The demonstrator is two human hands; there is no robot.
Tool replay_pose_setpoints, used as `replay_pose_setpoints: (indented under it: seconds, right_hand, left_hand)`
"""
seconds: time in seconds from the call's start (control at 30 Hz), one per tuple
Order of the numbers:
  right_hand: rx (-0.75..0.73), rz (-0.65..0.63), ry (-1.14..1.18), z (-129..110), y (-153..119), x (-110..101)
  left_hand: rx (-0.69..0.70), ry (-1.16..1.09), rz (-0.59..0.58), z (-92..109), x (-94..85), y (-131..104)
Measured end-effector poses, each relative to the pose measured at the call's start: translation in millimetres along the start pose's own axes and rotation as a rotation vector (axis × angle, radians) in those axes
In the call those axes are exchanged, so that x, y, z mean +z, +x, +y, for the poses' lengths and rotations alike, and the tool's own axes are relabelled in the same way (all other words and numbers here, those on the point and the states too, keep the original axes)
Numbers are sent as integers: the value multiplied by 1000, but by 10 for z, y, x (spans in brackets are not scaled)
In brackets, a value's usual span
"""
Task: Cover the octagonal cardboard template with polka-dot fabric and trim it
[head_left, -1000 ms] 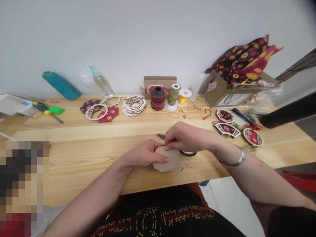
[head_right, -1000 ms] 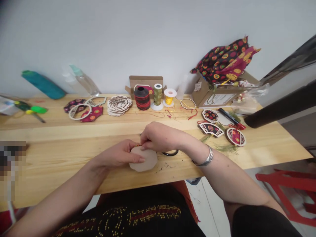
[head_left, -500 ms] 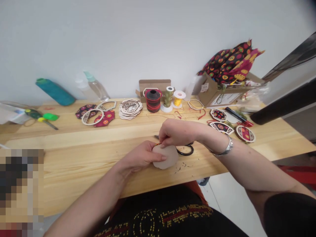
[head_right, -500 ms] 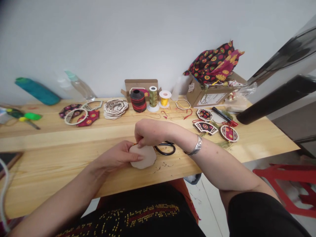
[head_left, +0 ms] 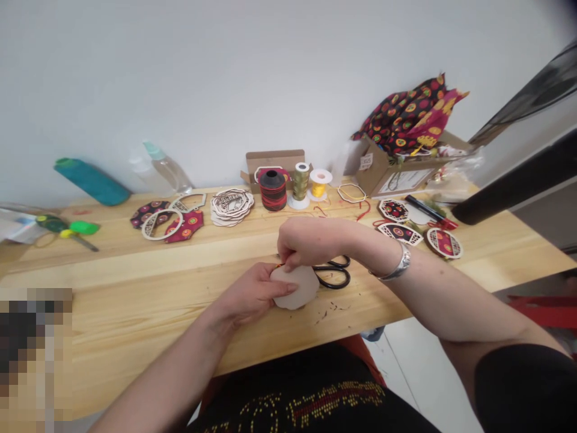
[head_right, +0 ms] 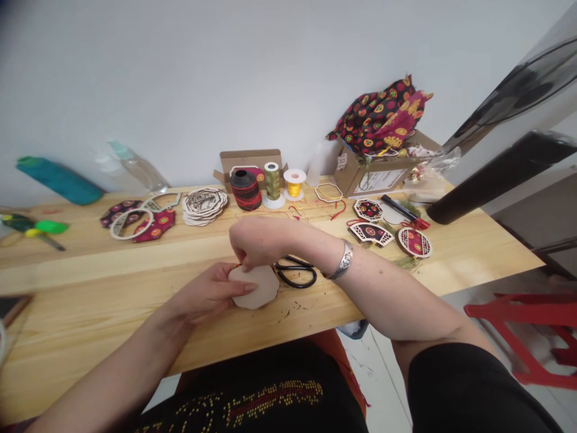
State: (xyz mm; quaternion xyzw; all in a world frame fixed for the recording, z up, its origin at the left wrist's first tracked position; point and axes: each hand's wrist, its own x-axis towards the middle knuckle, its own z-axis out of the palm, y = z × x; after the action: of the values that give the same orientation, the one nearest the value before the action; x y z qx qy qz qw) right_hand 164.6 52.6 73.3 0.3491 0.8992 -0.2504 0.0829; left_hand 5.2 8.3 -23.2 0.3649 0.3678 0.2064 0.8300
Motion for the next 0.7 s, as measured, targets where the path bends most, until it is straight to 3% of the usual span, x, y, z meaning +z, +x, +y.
replay_pose_setpoints:
  seconds: [0.33,0.47,0.53,0.63,0.7]
  right_hand:
    - [10,62,53,71,24,25]
    - [82,284,134,178,-88,50]
    - [210,416,115,247,-232,156]
    - [444,431,-6,326,-490,475]
    - [440,415,-58,343,-628,738]
  left_hand:
    - [23,-82,-64,-8,30,10]
    - [44,-105,-18,16,29,19]
    - [69,-125,5,43,20,22]
    - [126,-173,9,86,-7,21]
    - [158,-214,0,107,-30,19]
